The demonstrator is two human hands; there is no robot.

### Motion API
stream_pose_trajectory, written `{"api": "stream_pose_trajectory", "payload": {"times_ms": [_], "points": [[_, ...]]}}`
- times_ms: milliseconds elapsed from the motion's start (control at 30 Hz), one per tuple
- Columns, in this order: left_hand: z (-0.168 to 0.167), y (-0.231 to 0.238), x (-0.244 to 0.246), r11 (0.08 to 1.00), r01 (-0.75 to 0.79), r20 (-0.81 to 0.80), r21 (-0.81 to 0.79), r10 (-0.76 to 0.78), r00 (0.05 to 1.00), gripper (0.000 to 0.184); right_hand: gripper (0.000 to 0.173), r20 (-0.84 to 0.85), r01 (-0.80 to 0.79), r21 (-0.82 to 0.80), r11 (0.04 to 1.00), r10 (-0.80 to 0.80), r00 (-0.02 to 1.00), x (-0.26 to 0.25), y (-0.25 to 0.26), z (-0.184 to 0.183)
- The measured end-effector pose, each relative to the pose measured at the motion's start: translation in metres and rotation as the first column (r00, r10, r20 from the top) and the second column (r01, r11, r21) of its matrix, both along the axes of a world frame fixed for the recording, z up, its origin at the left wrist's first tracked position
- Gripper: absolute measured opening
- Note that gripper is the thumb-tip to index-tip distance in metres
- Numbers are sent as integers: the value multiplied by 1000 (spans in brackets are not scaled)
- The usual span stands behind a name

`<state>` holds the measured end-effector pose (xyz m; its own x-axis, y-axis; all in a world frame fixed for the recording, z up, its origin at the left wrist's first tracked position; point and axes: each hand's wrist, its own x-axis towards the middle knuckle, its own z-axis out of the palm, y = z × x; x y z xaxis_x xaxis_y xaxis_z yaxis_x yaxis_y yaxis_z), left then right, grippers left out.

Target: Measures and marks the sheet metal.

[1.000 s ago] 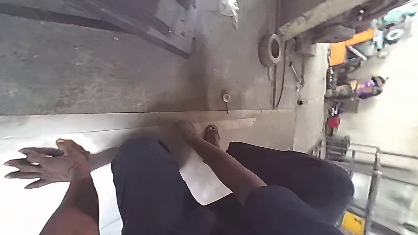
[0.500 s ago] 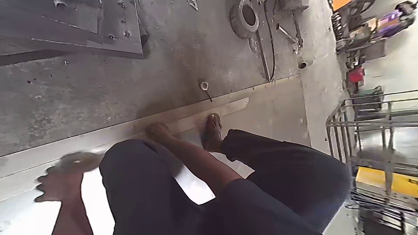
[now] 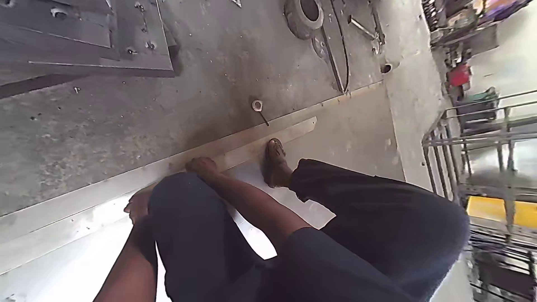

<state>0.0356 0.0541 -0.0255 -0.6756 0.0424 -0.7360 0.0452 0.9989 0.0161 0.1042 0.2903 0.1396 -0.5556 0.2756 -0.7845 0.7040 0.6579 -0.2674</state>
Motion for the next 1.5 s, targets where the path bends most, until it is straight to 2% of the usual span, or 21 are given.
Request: {"api": "stream_pose_trajectory", "payload": {"times_ms": [67,133,233,300,367,433,500,533,600,667,733,900,1067,1133,1167,1233,1367,1433,1500], "points": [[7,11,-5,978,-199,29,-56,201,979,61,35,42,40,-11,999,-39,998,-3,1,5],[9,13,-5,947,-321,2,-34,321,947,66,34,73,39,-11,999,-38,997,-5,2,10],[1,9,-6,965,-263,0,-10,263,965,61,27,25,-60,3,998,60,998,-5,6,8],[17,22,-1,975,-217,32,-54,219,975,62,26,-18,-152,33,988,153,988,2,14,-2],[36,35,7,958,-275,12,-83,277,961,66,30,-32,-158,31,987,159,987,4,20,-8],[44,37,11,915,-396,-68,-70,392,917,76,31,-3,-253,36,967,253,967,-11,21,-2],[54,39,10,884,-452,-74,-116,446,892,90,31,43,-361,6,933,360,932,-29,20,12],[60,42,5,876,-466,-56,-122,463,885,99,29,8,-413,11,911,413,911,-36,21,9],[79,47,-2,873,-478,39,-101,483,874,103,26,-109,-535,-13,845,531,840,-48,16,-14],[77,43,-3,876,-479,49,-64,482,875,123,23,-196,-664,-71,744,643,740,-74,-2,-44],[70,39,0,889,-452,27,-78,455,890,130,33,-254,-687,-145,712,644,722,-99,-29,-54],[57,36,2,906,-408,-3,-112,410,912,121,31,-228,-693,-177,699,656,720,-141,-75,-65],[54,34,4,906,-412,-29,-95,411,911,126,27,-199,-743,-144,653,717,668,-150,-90,-73],[76,40,-3,902,-418,47,-111,425,904,119,26,-180,-755,-134,642,733,656,-150,-94,-71],[103,48,-16,893,-432,145,-126,448,882,110,25,-174,-759,-132,637,739,651,-151,-94,-69],[134,59,-27,888,-438,182,-138,457,871,95,23,-165,-780,-126,613,762,626,-148,-92,-61],[138,62,-24,887,-442,159,-133,459,874,92,15,-207,-810,-94,578,785,584,-116,-54,-53],[137,63,-23,889,-440,169,-131,457,873,91,16,-222,-808,-79,583,780,585,-89,-14,-46],[134,67,-24,896,-414,146,-161,437,888,87,18,-201,-777,-13,629,760,619,-51,37,-47]]}}
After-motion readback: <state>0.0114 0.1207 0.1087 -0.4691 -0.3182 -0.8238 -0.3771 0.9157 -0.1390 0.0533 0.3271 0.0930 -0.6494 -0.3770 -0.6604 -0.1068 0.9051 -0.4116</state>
